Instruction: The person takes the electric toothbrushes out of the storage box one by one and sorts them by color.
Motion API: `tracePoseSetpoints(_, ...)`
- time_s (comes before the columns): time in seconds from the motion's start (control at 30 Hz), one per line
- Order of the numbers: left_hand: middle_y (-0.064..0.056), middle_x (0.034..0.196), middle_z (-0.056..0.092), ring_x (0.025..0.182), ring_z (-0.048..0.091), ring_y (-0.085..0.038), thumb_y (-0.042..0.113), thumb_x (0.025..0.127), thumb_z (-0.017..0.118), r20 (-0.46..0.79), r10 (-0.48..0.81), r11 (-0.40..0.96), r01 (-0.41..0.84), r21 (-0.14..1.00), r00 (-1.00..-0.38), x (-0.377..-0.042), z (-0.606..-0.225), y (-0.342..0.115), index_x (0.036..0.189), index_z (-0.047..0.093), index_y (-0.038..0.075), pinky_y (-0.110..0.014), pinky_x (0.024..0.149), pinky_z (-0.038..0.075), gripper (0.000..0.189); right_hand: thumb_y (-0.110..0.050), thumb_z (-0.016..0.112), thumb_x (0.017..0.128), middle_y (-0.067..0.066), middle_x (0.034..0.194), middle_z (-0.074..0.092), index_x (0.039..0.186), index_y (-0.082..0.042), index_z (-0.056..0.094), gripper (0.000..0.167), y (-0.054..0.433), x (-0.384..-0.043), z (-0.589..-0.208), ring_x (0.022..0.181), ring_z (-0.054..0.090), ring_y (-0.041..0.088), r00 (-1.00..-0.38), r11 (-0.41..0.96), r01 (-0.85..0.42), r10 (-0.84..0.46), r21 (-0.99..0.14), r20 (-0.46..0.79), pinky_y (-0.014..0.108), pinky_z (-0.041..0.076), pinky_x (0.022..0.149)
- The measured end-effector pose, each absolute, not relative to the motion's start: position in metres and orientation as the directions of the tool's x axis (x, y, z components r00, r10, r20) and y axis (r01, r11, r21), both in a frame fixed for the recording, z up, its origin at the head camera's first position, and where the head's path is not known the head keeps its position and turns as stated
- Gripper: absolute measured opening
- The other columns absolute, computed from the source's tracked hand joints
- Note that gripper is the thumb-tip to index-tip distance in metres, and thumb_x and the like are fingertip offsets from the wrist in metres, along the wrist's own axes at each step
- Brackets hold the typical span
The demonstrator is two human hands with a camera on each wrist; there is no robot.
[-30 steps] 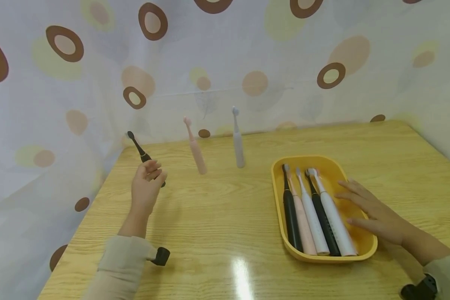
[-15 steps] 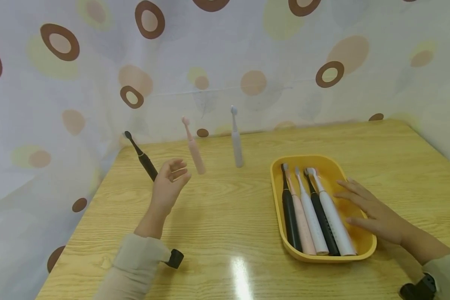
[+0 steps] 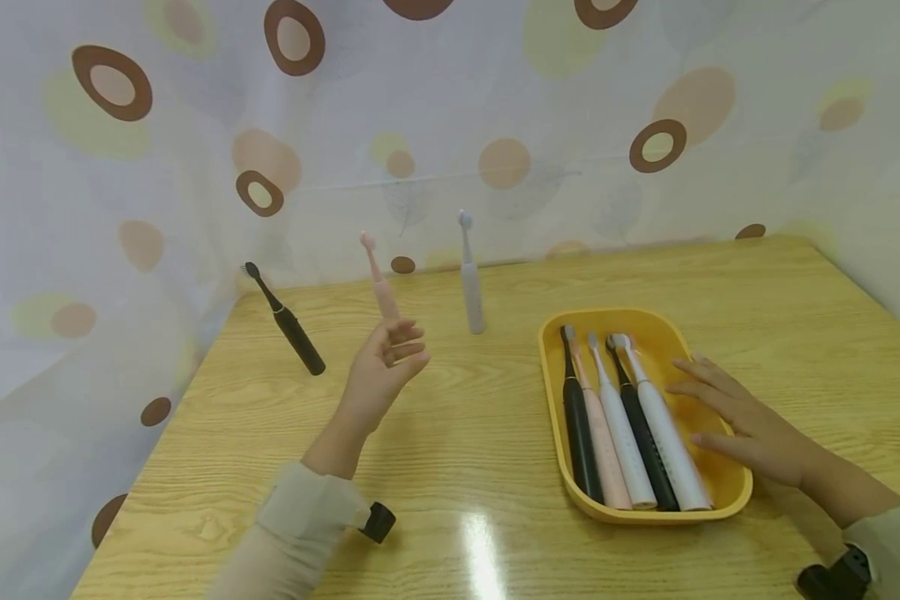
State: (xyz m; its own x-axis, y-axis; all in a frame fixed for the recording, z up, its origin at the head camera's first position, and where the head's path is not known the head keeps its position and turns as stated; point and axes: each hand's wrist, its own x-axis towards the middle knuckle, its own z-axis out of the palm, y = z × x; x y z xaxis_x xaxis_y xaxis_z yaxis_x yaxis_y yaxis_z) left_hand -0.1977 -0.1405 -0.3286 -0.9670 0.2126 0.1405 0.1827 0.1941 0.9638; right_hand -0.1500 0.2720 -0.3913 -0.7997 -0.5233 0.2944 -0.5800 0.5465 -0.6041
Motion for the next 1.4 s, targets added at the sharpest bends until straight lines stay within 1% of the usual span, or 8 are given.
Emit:
tracePoseSetpoints(0.1, -0.012, 0.119, 0.044, 0.105, 0.046, -0.025, 0.010, 0.083, 0.057, 0.141, 0.257, 0.177, 0.190, 0.966, -0.956, -0.198, -0.330, -0.133, 0.122, 0.039, 0.006, -0.034, 0.085, 0.042, 0.043, -0.003, 0.058, 0.076, 0.017, 0.138, 0.019, 0.122, -0.001, 0.043, 0.048, 0.272, -0.150, -0.391, 0.129, -0.003, 0.021, -0.795, 0.539, -0.586, -0.526, -0.604, 0.302, 0.066, 0.001, 0.089)
tracePoseSetpoints(0.23, -0.010, 0.118, 0.045, 0.105, 0.047, -0.024, 0.010, 0.083, 0.057, 0.124, 0.302, 0.147, 0.175, 0.974, -0.945, -0.197, -0.332, -0.124, 0.122, 0.039, 0.006, -0.034, 0.085, 0.041, 0.042, -0.002, 0.058, 0.076, 0.018, 0.138, 0.019, 0.121, 0.000, 0.043, 0.048, 0.272, -0.150, -0.391, 0.129, -0.004, 0.019, -0.791, 0.534, -0.591, -0.529, -0.604, 0.307, 0.066, 0.001, 0.089)
tracePoseSetpoints(0.4, -0.010, 0.118, 0.046, 0.105, 0.047, -0.022, 0.013, 0.084, 0.057, 0.096, 0.345, 0.108, 0.141, 0.984, -0.934, -0.197, -0.334, -0.112, 0.122, 0.040, 0.008, -0.034, 0.087, 0.040, 0.043, -0.003, 0.058, 0.076, 0.018, 0.138, 0.019, 0.121, -0.001, 0.043, 0.048, 0.271, -0.150, -0.391, 0.129, -0.003, 0.021, -0.793, 0.540, -0.589, -0.527, -0.601, 0.304, 0.066, 0.002, 0.089)
tracePoseSetpoints(0.57, -0.010, 0.118, 0.046, 0.105, 0.047, -0.022, 0.013, 0.084, 0.057, 0.091, 0.408, 0.068, 0.130, 0.989, -0.908, -0.197, -0.337, -0.098, 0.124, 0.039, 0.007, -0.035, 0.086, 0.040, 0.044, -0.002, 0.058, 0.076, 0.019, 0.138, 0.019, 0.121, -0.001, 0.043, 0.048, 0.271, -0.151, -0.390, 0.128, -0.004, 0.019, -0.793, 0.539, -0.589, -0.528, -0.602, 0.304, 0.066, 0.001, 0.089)
tracePoseSetpoints(0.8, -0.019, 0.121, 0.042, 0.108, 0.045, -0.027, 0.007, 0.084, 0.054, 0.078, 0.510, 0.000, 0.091, 0.996, -0.857, -0.195, -0.337, -0.075, 0.125, 0.036, 0.003, -0.032, 0.087, 0.040, 0.045, -0.003, 0.058, 0.076, 0.018, 0.138, 0.019, 0.121, -0.001, 0.044, 0.047, 0.270, -0.151, -0.390, 0.128, -0.004, 0.016, -0.797, 0.547, -0.583, -0.527, -0.600, 0.295, 0.066, 0.002, 0.089)
tracePoseSetpoints(1.07, -0.019, 0.121, 0.043, 0.105, 0.047, -0.025, 0.003, 0.085, 0.052, 0.064, 0.576, -0.029, 0.059, 0.998, -0.815, -0.191, -0.332, -0.050, 0.126, 0.035, 0.001, -0.029, 0.085, 0.042, 0.045, -0.002, 0.058, 0.076, 0.018, 0.137, 0.020, 0.119, 0.000, 0.045, 0.046, 0.271, -0.150, -0.389, 0.128, -0.002, 0.024, -0.788, 0.547, -0.599, -0.532, -0.586, 0.309, 0.065, 0.002, 0.090)
tracePoseSetpoints(1.23, -0.014, 0.119, 0.046, 0.105, 0.048, -0.022, 0.001, 0.084, 0.053, 0.050, 0.617, -0.039, 0.033, 0.999, -0.785, -0.188, -0.336, -0.033, 0.124, 0.038, 0.003, -0.027, 0.082, 0.043, 0.043, -0.002, 0.058, 0.076, 0.018, 0.137, 0.020, 0.120, 0.001, 0.044, 0.047, 0.271, -0.150, -0.387, 0.129, -0.002, 0.022, -0.779, 0.545, -0.612, -0.539, -0.572, 0.320, 0.063, 0.002, 0.092)
tracePoseSetpoints(1.4, -0.009, 0.115, 0.050, 0.102, 0.049, -0.017, 0.000, 0.083, 0.055, 0.048, 0.655, -0.042, 0.028, 0.999, -0.754, -0.190, -0.343, -0.017, 0.124, 0.040, 0.005, -0.025, 0.079, 0.044, 0.043, -0.003, 0.059, 0.077, 0.016, 0.139, 0.018, 0.124, 0.000, 0.041, 0.050, 0.271, -0.148, -0.388, 0.129, -0.002, 0.023, -0.794, 0.556, -0.591, -0.531, -0.585, 0.297, 0.064, 0.003, 0.091)
